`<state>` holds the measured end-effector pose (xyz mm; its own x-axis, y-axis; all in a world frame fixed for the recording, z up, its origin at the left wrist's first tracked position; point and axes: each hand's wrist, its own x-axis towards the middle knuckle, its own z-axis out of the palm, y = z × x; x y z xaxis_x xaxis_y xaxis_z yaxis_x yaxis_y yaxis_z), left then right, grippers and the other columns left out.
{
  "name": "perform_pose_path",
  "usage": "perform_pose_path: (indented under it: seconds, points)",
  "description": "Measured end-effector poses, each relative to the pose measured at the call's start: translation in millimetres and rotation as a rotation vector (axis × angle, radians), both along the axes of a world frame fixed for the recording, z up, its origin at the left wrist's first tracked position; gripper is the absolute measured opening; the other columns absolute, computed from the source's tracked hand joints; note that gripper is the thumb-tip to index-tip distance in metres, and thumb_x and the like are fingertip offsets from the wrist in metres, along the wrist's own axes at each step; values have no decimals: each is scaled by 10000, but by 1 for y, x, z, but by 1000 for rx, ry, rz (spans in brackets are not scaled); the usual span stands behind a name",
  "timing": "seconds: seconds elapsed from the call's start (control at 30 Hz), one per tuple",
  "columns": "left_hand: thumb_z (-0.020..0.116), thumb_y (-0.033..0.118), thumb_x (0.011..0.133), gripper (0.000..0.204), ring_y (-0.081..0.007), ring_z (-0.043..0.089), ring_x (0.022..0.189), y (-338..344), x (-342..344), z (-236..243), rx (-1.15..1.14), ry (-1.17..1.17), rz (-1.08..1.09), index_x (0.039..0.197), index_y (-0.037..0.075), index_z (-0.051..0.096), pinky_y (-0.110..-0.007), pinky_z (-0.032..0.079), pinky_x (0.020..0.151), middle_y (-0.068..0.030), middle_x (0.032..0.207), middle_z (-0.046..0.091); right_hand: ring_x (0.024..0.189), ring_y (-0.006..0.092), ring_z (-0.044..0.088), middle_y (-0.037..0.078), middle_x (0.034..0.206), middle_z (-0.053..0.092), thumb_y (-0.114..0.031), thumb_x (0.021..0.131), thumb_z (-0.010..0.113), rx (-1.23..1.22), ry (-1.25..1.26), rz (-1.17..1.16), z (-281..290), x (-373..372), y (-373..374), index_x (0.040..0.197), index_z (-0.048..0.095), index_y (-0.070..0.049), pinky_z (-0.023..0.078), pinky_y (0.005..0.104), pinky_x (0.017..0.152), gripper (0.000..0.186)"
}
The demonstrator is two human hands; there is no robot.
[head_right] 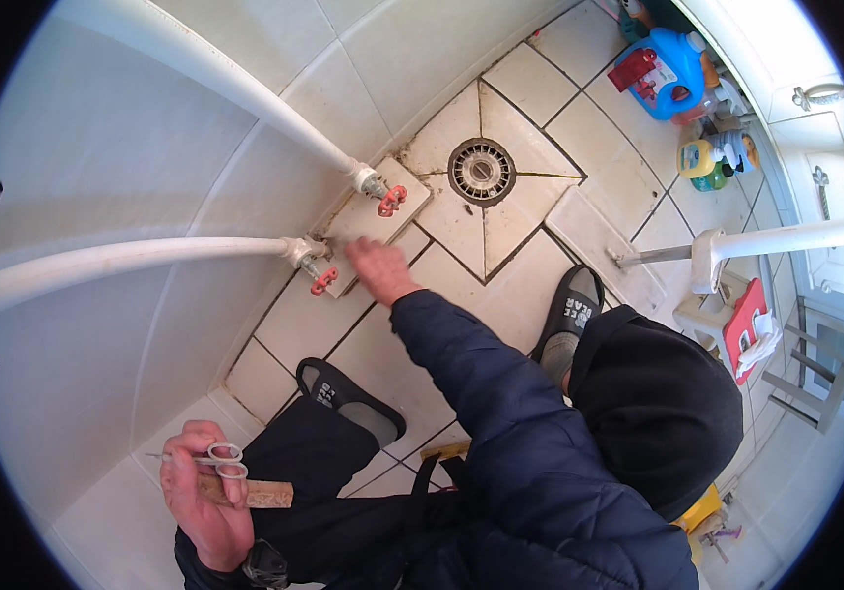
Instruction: The person sits on the floor and uses a small tool to scrape or clean the area around two white pipes and their red valves. They repeatedly scrape the pipe joints and surrounding tiles, then wipe the area with a cloth.
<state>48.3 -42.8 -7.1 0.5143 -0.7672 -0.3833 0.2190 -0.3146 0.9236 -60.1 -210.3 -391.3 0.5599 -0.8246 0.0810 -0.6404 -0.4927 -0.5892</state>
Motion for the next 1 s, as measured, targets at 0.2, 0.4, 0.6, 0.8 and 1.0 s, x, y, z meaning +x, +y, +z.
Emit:
perform_pose_path:
  seconds: [0.2,0.4,0.6,0.8,1.0]
  points:
    - [456,306,1073,284,-80,461,489,-8,-2,1,28,-6,14,1001,64,587,-201,375,390,-102,952,522,834,317,658,128,895,605,-94,887,554,6,52,-199,-5,-6,6,990,548,-74,538,442,644,106]
    - [461,311,1071,286,-82,463,487,-11,-1,-2,54,-12,19,1000,63,585,-200,378,394,-105,957,525,830,309,661,122,886,598,-105,866,576,56,88,-22,-7,-12,9,1008,560,-86,541,443,648,145]
    - [465,308,1070,285,-84,459,488,-12,-2,-1,35,-4,-20,997,58,579,-202,380,404,-108,945,527,834,324,661,120,922,628,-80,875,558,113,112,-281,-12,-12,-12,1017,575,-72,534,461,631,143]
    - [467,294,1067,272,-85,448,486,-16,-6,-2,71,-31,-5,994,55,575,-205,376,405,-107,936,530,820,293,672,96,913,624,-118,851,599,-97,114,0,-7,-5,-13,994,570,-97,530,436,593,147]
    - [480,284,1060,262,-84,449,492,-15,-8,-2,57,-1,2,979,55,578,-201,376,410,-104,939,532,809,332,685,138,874,650,-117,911,547,2,117,-385,-18,-63,-86,953,589,-77,530,457,606,72]
